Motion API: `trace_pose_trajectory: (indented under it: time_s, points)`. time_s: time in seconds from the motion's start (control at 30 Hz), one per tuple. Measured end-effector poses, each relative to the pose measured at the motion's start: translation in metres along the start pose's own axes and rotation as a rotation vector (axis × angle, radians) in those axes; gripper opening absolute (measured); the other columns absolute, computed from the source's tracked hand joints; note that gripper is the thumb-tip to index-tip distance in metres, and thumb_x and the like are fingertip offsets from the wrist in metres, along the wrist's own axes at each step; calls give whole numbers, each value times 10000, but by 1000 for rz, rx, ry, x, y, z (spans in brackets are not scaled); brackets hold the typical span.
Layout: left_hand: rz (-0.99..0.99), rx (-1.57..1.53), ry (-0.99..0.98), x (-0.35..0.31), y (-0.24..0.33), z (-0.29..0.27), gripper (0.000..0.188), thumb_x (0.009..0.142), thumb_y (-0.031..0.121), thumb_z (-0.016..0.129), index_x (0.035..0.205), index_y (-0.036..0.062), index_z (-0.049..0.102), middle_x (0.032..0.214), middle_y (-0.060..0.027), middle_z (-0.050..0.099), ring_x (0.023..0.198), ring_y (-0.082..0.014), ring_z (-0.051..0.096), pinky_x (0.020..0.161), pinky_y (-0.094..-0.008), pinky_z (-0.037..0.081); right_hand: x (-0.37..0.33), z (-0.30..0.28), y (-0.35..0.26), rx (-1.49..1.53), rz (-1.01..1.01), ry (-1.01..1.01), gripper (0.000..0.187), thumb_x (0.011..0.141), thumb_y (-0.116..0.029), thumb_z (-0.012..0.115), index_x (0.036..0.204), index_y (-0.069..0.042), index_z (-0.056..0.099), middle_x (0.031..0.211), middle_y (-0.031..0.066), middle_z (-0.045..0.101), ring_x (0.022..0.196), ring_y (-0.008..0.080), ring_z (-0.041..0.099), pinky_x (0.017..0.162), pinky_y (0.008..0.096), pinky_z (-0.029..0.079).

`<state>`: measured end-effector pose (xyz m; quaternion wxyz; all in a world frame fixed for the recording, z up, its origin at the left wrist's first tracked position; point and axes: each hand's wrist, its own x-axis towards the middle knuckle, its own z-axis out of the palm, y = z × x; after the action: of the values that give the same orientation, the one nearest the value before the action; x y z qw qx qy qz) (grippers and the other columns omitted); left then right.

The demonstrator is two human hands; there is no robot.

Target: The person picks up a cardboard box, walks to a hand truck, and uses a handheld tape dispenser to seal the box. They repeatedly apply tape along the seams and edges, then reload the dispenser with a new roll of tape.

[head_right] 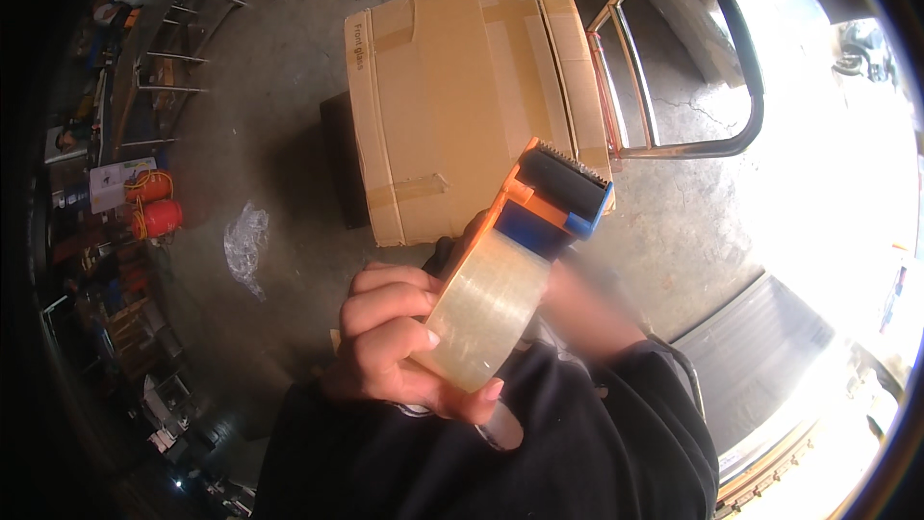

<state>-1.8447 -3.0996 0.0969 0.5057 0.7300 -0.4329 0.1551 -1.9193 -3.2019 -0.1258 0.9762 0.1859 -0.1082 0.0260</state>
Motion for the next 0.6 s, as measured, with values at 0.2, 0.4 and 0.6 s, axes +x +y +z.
trace_pose_trajectory:
  time_s: [0.2,0.4,0.6]
  points:
    - [-10,-10,20,-10,2,0,577,770,472,823,1039,67,512,1026,-95,535,761,-226,585,617,-337,500,-6,-7,2,48,-51,-4,465,817,-152,864,1226,-69,660,940,91,702,794,168,680,706,369,557]
    - [23,19,79,-19,1,2,566,785,484,803,1038,61,525,1025,-97,543,773,-230,598,632,-329,517,-4,-8,-4,-155,-22,-54,580,819,-151,864,1329,-49,608,1045,115,698,874,184,683,765,386,553]
    - [45,-67,69,-24,0,1,532,848,392,830,1101,1,572,1138,-141,531,946,-308,621,765,-385,578,2,13,-5,-55,60,-32,427,891,-197,804,1239,-64,593,1057,125,655,925,219,650,790,405,535]
